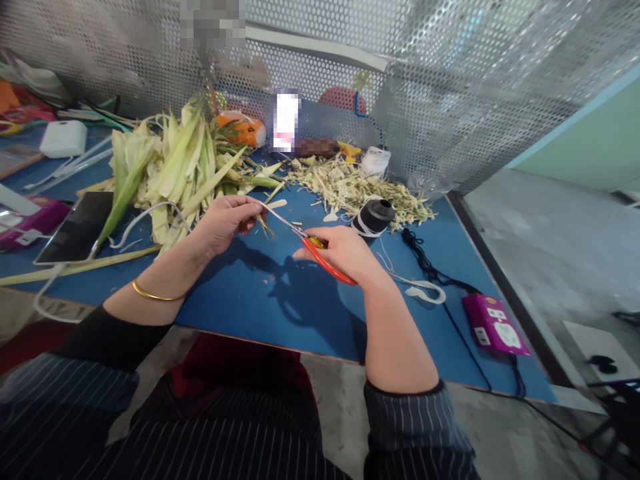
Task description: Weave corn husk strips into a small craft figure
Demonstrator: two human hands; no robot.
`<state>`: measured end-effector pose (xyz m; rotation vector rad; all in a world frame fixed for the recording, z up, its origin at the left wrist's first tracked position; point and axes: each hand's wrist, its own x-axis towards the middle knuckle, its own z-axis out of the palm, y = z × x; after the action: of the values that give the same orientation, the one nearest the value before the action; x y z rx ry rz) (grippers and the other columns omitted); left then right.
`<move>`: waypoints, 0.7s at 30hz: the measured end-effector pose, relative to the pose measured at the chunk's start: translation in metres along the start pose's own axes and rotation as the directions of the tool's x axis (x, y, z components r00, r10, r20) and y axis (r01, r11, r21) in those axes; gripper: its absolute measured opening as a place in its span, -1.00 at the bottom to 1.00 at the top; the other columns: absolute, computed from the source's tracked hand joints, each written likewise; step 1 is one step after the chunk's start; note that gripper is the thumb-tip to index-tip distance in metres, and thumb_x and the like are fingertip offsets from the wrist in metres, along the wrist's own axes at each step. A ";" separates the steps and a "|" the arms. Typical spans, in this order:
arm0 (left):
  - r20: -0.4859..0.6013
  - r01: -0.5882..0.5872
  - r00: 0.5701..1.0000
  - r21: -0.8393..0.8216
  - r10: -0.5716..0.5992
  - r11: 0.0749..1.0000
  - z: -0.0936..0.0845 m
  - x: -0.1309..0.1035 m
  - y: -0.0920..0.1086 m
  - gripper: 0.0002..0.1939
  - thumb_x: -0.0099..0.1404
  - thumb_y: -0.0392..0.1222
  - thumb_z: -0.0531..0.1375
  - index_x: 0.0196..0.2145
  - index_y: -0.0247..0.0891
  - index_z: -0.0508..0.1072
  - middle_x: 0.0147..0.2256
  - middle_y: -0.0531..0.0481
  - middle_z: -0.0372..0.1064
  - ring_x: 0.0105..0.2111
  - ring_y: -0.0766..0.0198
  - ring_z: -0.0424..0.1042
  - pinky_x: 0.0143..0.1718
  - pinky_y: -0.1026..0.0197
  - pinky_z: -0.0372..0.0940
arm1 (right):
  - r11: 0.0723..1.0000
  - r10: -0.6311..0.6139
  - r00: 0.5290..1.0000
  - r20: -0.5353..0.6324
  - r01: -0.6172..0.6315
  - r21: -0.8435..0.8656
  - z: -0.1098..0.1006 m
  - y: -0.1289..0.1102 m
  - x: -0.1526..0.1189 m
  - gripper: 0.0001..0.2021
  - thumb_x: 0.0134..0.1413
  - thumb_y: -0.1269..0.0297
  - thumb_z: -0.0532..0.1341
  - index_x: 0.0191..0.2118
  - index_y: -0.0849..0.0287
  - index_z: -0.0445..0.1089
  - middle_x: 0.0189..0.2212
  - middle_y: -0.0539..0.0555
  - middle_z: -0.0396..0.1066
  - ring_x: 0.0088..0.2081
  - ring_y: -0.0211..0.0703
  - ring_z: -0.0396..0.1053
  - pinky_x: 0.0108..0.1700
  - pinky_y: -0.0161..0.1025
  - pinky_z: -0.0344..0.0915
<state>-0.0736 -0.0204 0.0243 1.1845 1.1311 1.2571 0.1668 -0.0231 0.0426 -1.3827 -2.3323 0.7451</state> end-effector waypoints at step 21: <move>0.056 0.213 0.977 -0.321 -0.206 0.923 0.001 -0.002 0.001 -0.86 0.22 -0.37 0.20 -0.22 -0.38 0.47 -0.23 -0.15 0.51 -0.37 0.34 0.52 -0.36 0.32 0.41 | 0.800 0.017 0.999 0.030 0.005 -0.600 0.017 -0.005 0.000 -0.66 0.10 0.07 0.15 -0.08 0.11 0.43 -0.32 0.15 0.53 -0.31 -0.02 0.45 -0.42 -0.23 0.13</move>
<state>-0.0730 -0.0226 0.0249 0.8052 0.9612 1.2066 0.1546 -0.0296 0.0319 -1.6160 -2.7236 -0.0071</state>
